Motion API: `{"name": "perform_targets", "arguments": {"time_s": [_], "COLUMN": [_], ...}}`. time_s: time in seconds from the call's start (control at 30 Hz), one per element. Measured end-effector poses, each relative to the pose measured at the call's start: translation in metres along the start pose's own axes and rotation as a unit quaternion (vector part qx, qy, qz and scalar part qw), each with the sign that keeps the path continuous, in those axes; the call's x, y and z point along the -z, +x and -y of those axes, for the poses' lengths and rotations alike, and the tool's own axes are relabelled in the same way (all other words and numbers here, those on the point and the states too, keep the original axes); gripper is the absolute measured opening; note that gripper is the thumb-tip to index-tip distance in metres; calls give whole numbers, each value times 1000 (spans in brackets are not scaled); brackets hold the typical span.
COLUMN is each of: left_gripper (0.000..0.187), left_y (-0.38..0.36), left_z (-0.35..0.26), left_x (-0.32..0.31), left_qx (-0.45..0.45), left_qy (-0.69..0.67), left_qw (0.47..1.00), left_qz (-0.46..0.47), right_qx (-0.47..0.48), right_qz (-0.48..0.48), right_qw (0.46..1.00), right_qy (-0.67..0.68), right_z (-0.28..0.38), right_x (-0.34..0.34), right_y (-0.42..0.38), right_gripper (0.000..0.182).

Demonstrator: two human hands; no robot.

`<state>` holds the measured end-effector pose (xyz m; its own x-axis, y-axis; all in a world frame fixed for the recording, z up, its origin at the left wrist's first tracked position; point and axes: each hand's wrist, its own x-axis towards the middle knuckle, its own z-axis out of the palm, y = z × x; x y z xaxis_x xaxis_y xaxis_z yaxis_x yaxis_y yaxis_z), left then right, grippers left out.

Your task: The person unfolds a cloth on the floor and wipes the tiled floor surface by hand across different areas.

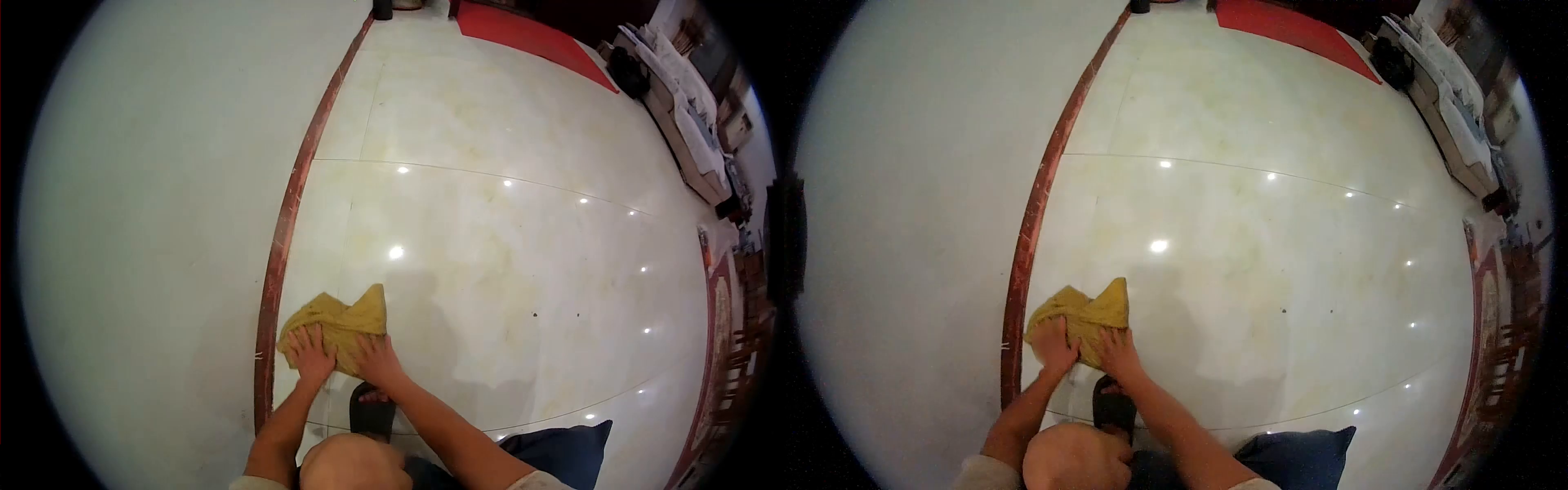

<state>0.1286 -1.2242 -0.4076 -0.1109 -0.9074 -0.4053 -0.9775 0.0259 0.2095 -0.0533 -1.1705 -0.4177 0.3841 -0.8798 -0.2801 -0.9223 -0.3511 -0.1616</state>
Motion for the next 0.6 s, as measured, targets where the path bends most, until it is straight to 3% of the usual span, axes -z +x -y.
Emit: {"name": "perform_targets", "arguments": {"time_s": [0.03, 0.1, 0.17, 0.33, 0.47, 0.6], "left_gripper": [74, 73, 72, 69, 62, 56], "left_y": [11, 46, 80, 127, 109, 39], "left_z": [-11, -12, -30, -140, -215, -233], "left_x": [18, 3, 0, 4, -17, -20], "left_qx": [1, -40, -71, -178, -309, -433], "left_qy": [21, 28, 38, 104, 191, 254], "left_qw": [999, 998, 996, 978, 931, 863], "left_qz": [26, -32, -44, 3, 28, 58], "right_qx": [-20, -58, -110, -239, -326, -389], "right_qz": [29, 85, 75, 90, 62, 15], "right_qw": [999, 995, 990, 963, 932, 913], "right_qy": [5, 15, 36, 88, 149, 124], "right_z": [-7, -26, -51, -126, -162, -132], "right_x": [5, 23, 28, 38, 35, 2], "right_y": [7, 26, 31, -6, -79, -144], "right_gripper": [57, 57, 58, 58, 60, 63]}}
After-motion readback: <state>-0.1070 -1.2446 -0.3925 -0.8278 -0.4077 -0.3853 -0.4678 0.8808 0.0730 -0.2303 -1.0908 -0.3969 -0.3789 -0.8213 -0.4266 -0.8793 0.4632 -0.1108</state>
